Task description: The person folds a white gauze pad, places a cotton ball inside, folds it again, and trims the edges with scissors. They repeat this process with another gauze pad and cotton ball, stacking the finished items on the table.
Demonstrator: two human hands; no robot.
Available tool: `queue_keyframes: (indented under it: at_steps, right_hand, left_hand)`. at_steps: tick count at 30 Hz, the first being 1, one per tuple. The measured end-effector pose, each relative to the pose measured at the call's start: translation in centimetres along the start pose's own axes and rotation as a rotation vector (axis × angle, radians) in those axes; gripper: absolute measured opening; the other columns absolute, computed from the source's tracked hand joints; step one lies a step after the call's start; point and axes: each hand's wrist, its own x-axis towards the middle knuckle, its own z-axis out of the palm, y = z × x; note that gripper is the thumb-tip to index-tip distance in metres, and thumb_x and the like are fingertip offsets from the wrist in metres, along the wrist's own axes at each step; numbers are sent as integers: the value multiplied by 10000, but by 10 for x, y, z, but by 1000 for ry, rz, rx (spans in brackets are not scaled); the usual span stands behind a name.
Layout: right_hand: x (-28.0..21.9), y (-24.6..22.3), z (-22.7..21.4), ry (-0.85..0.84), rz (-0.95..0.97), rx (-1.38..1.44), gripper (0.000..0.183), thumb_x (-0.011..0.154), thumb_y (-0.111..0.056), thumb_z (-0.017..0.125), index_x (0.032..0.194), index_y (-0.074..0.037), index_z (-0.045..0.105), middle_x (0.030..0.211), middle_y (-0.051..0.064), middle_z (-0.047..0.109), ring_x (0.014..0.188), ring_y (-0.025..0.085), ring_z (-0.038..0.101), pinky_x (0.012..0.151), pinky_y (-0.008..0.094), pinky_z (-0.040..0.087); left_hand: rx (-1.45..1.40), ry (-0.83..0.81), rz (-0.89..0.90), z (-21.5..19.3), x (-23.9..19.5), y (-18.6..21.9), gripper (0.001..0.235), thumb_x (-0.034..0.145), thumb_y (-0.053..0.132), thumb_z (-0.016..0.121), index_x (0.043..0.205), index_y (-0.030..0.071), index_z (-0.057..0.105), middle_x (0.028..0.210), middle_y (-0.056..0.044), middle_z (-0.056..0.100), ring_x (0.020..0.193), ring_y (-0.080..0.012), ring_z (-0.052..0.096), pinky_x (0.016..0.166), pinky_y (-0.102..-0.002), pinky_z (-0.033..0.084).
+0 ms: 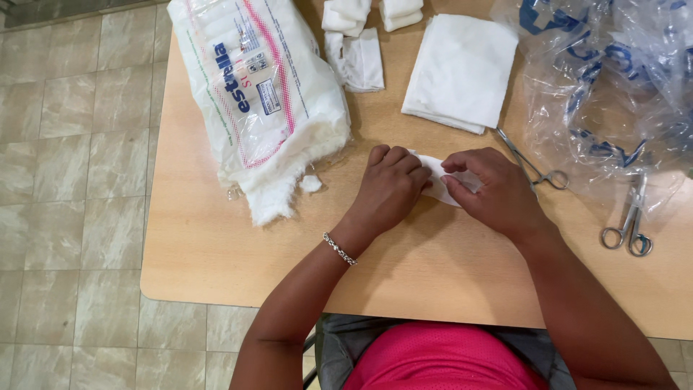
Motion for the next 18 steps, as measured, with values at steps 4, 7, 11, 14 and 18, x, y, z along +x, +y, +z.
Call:
queue_keyframes:
  at_steps: [4,7,11,14,18]
  right_hand:
    - [2,9,14,-16,-100,-136,287,879,-296,809,1125,-194,704,972,53,734,989,297,707,861,461,551]
    - [2,14,25,-22,-58,-212,308,863,-298,790,1147,-227,692,942,17,722,992,272,707,855,444,542]
    - [0,16,33,6,-27,-261,166,940,-322,768,1078,-236,734,911,-11,721,966,237,712,837,408,538]
    - [2,12,33,6,8,-282,116,973,-334,737,1045,-244,753,882,-26,721,949,222,717,842,392,544]
    - [0,12,39,5,76,-347,107,974,-336,729,1037,-253,754,844,-40,710,923,201,722,832,371,551]
  left_hand:
    - [-31,38,20,3,9,-7,143,895,226,739,807,114,748,765,-41,630,897,-231,594,877,-397,394]
    - [-44,51,21,9,9,-14,154,922,229,703,800,143,738,789,-24,636,918,-218,594,878,-390,396]
    - [-97,61,-45,-14,8,-17,105,944,237,714,941,144,761,907,-34,671,983,-261,626,871,-417,429]
    - [-158,33,-212,-33,3,-33,146,938,278,745,1022,160,765,929,-50,687,964,-299,663,833,-430,480]
    - [-347,-319,-470,-75,4,-16,168,902,267,714,936,116,782,859,-191,726,852,-466,690,729,-562,531]
